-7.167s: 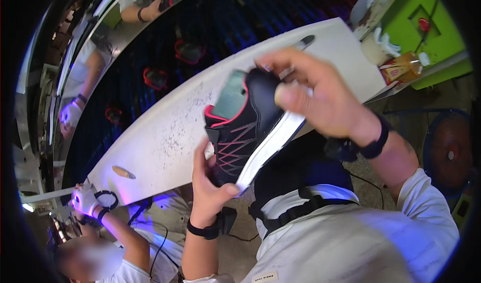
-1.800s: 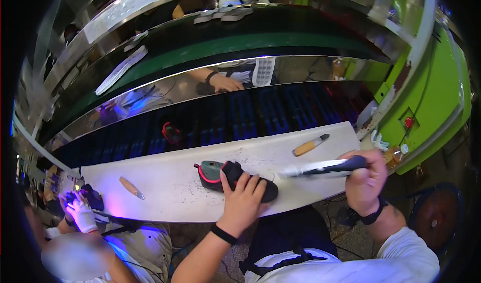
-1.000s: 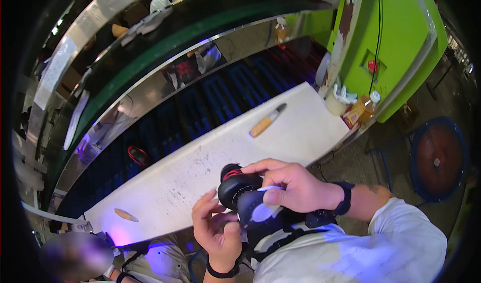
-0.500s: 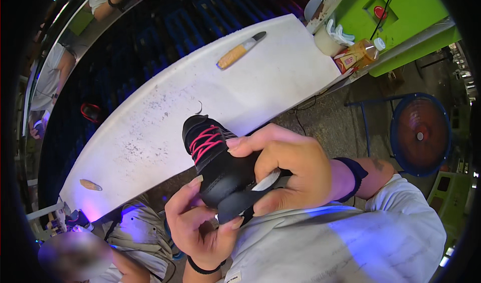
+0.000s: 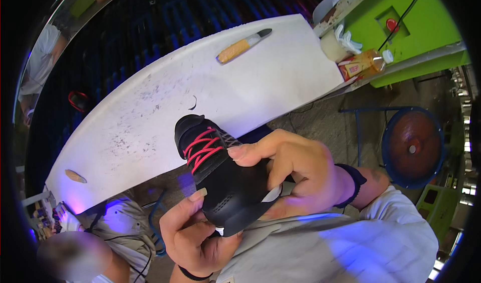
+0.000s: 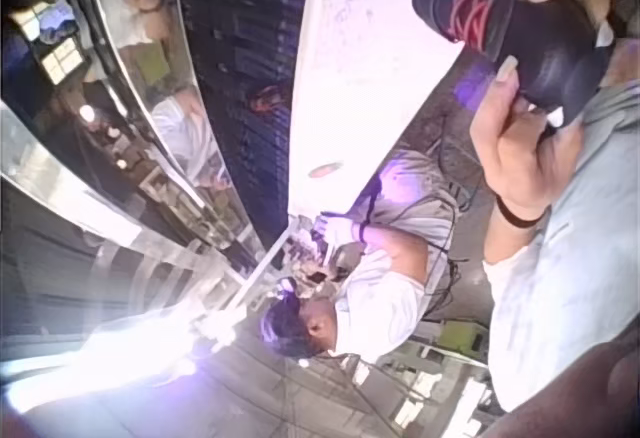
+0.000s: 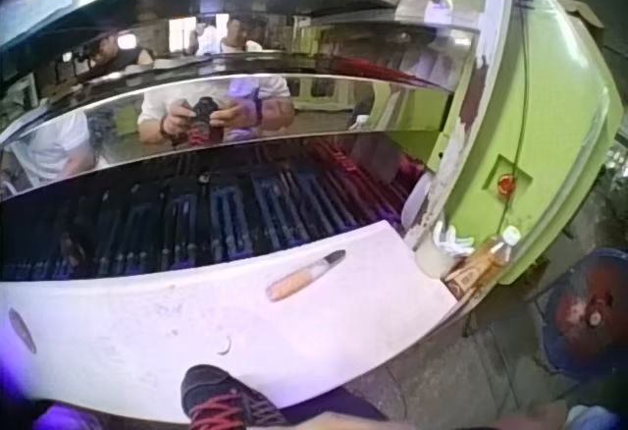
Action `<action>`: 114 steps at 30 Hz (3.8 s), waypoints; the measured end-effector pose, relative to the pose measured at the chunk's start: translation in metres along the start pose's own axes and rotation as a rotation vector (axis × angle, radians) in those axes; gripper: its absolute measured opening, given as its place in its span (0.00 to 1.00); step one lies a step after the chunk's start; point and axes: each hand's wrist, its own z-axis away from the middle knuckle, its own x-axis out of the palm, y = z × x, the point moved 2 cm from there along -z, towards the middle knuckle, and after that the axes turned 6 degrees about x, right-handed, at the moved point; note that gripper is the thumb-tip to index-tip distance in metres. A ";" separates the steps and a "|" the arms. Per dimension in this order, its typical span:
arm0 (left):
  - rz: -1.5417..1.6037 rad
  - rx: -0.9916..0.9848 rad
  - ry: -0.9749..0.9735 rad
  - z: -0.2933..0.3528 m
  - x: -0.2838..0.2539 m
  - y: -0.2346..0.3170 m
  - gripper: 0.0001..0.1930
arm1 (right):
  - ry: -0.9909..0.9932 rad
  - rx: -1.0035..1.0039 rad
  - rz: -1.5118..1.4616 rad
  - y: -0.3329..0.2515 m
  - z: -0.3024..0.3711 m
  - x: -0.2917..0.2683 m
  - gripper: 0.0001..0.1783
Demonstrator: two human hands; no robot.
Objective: Assembling and checking shoe components on a production line conveyor.
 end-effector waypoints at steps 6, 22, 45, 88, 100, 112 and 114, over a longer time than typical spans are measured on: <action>0.015 0.017 -0.039 -0.032 0.020 0.002 0.21 | -0.134 0.246 0.236 -0.025 -0.020 -0.041 0.50; -0.029 -0.024 -0.046 -0.012 0.098 -0.060 0.19 | 0.150 0.320 -0.314 0.040 -0.017 -0.077 0.25; -0.137 0.170 -0.038 -0.042 0.052 -0.030 0.36 | 0.086 0.191 -0.486 -0.023 -0.051 -0.047 0.53; -0.085 -0.320 -0.306 -0.008 -0.047 -0.003 0.46 | 0.062 -0.256 -0.025 0.038 -0.023 0.075 0.17; -0.161 -0.101 -0.471 -0.009 -0.055 -0.012 0.47 | 0.097 -0.192 -0.066 0.055 -0.040 0.072 0.18; 0.386 -0.540 -0.217 0.016 -0.076 -0.034 0.35 | 0.004 -0.180 0.085 0.053 -0.044 0.086 0.22; 0.373 -0.539 -0.278 0.014 -0.080 -0.036 0.34 | 0.017 -0.189 0.104 0.054 -0.042 0.092 0.17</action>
